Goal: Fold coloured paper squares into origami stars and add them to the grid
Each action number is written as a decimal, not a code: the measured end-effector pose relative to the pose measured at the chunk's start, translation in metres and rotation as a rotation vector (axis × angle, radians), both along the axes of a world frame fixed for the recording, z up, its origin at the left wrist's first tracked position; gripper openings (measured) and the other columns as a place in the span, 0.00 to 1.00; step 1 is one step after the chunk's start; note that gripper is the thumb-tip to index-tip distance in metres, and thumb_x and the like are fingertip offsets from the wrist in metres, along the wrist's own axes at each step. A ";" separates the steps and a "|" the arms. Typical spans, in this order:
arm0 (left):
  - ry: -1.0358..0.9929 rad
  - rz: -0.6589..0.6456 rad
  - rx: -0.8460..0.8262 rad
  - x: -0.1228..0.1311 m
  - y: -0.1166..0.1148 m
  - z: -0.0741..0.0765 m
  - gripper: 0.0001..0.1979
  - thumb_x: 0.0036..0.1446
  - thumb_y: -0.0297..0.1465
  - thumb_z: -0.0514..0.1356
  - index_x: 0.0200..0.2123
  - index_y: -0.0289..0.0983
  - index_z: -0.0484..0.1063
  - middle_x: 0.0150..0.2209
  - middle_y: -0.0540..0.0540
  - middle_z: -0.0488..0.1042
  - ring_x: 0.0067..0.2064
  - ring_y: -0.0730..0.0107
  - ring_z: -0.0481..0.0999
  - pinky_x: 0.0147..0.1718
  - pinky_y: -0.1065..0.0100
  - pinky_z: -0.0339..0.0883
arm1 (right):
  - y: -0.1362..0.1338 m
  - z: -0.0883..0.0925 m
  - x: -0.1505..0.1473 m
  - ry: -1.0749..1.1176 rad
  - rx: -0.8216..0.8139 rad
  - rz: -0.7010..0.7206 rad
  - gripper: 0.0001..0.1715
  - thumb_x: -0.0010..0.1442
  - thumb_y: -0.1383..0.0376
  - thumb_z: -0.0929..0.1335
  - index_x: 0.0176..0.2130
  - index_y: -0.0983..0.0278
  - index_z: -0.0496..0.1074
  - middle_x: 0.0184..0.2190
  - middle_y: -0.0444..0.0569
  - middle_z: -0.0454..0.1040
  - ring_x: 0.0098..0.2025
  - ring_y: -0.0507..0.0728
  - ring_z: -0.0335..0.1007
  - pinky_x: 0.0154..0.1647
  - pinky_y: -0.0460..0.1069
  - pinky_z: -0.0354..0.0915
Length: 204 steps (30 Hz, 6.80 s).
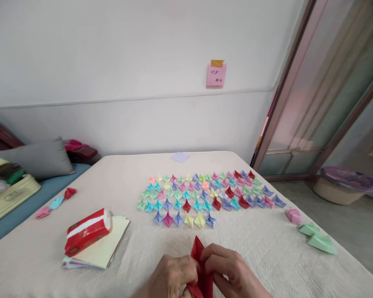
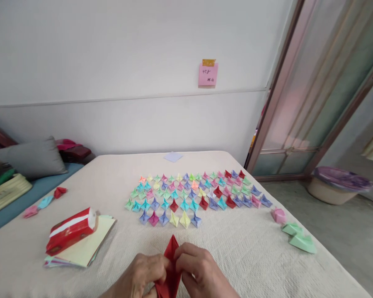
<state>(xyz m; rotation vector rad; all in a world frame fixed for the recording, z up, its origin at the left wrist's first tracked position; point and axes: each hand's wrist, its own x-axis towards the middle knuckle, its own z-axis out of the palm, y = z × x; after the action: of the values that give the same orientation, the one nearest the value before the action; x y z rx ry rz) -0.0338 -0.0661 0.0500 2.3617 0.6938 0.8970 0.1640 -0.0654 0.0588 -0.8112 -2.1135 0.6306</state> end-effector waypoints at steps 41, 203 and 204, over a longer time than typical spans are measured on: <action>-0.853 0.353 -1.347 0.017 0.004 -0.027 0.17 0.39 0.30 0.70 0.36 0.31 0.77 0.31 0.43 0.77 0.32 0.65 0.75 0.31 0.69 0.64 | 0.012 -0.031 -0.022 0.834 -0.721 -0.339 0.18 0.42 0.72 0.73 0.35 0.63 0.71 0.27 0.44 0.75 0.31 0.54 0.71 0.33 0.47 0.66; -0.522 0.309 -0.820 0.004 -0.001 0.013 0.08 0.48 0.26 0.58 0.30 0.36 0.78 0.25 0.50 0.74 0.29 0.71 0.70 0.31 0.72 0.61 | 0.005 -0.030 -0.007 0.691 -0.794 -0.084 0.17 0.45 0.76 0.63 0.28 0.66 0.80 0.23 0.45 0.71 0.24 0.51 0.65 0.27 0.47 0.60; -0.536 0.292 -0.833 0.004 -0.001 0.014 0.08 0.49 0.27 0.58 0.31 0.35 0.78 0.26 0.50 0.74 0.29 0.71 0.70 0.31 0.72 0.61 | 0.005 -0.029 -0.006 0.689 -0.788 -0.085 0.17 0.45 0.76 0.63 0.29 0.66 0.80 0.23 0.45 0.71 0.24 0.51 0.65 0.28 0.47 0.60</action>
<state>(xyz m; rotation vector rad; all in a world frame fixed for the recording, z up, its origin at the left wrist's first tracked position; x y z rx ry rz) -0.0297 -0.0675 0.0639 1.2432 0.9534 1.0361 0.1576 -0.0609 0.0295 -0.9026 -1.1751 1.4904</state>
